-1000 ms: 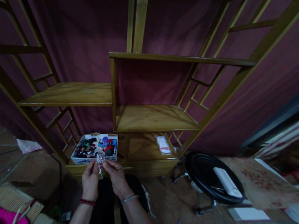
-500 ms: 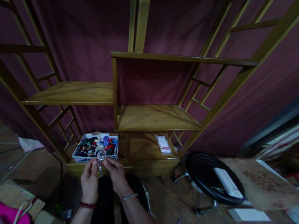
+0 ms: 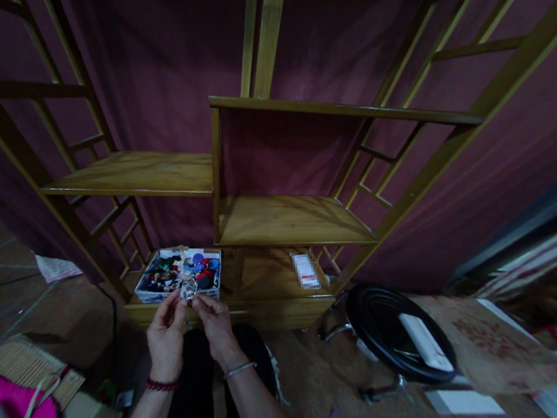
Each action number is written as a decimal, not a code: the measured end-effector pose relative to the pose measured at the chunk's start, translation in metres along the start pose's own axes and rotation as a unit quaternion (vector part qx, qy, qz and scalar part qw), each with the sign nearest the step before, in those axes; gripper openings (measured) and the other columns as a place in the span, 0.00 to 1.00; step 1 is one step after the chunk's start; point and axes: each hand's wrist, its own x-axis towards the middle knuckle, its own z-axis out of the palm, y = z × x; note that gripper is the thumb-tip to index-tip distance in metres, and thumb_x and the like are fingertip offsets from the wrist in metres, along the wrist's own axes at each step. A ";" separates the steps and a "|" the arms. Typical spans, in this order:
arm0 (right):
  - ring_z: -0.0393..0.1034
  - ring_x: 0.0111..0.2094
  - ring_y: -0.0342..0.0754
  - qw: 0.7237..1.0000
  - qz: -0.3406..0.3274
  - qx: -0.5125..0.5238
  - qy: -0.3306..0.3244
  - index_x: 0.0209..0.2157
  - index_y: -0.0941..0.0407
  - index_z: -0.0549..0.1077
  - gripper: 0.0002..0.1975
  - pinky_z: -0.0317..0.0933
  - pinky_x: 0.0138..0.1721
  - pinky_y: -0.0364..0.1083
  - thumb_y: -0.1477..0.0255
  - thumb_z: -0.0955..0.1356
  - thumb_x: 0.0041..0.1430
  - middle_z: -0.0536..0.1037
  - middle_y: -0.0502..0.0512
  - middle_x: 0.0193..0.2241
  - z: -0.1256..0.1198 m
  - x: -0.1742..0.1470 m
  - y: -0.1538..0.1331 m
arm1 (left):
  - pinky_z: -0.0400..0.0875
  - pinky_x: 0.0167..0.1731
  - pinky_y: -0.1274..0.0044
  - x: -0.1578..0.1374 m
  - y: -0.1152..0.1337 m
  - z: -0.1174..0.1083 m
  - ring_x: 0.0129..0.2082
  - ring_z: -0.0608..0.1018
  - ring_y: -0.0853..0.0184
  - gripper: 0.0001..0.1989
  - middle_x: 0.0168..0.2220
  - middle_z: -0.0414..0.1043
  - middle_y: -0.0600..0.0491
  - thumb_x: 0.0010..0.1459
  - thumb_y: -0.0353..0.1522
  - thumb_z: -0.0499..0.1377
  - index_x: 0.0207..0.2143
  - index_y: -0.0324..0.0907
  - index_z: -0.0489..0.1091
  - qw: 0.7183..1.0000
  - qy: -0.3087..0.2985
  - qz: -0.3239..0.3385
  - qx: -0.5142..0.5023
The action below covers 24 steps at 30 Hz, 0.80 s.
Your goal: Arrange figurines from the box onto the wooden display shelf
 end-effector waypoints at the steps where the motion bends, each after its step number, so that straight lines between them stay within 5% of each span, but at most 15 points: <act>1: 0.68 0.36 0.46 1.000 -0.004 -0.004 -0.005 0.32 0.56 0.77 0.13 0.58 0.42 0.44 0.65 0.70 0.43 0.77 0.52 0.31 0.000 0.000 -0.001 | 0.67 0.38 0.76 0.000 0.000 0.000 0.36 0.73 0.66 0.22 0.36 0.72 0.49 0.42 0.40 0.61 0.41 0.40 0.69 1.000 0.000 0.002 0.000; 24: 0.69 0.35 0.48 0.997 -0.056 -0.038 0.022 0.29 0.55 0.77 0.11 0.62 0.41 0.48 0.65 0.70 0.42 0.77 0.53 0.30 0.014 -0.008 -0.009 | 0.66 0.42 0.72 -0.005 0.010 0.001 0.40 0.73 0.64 0.18 0.41 0.71 0.46 0.49 0.38 0.55 0.41 0.38 0.67 0.998 0.027 0.035 0.033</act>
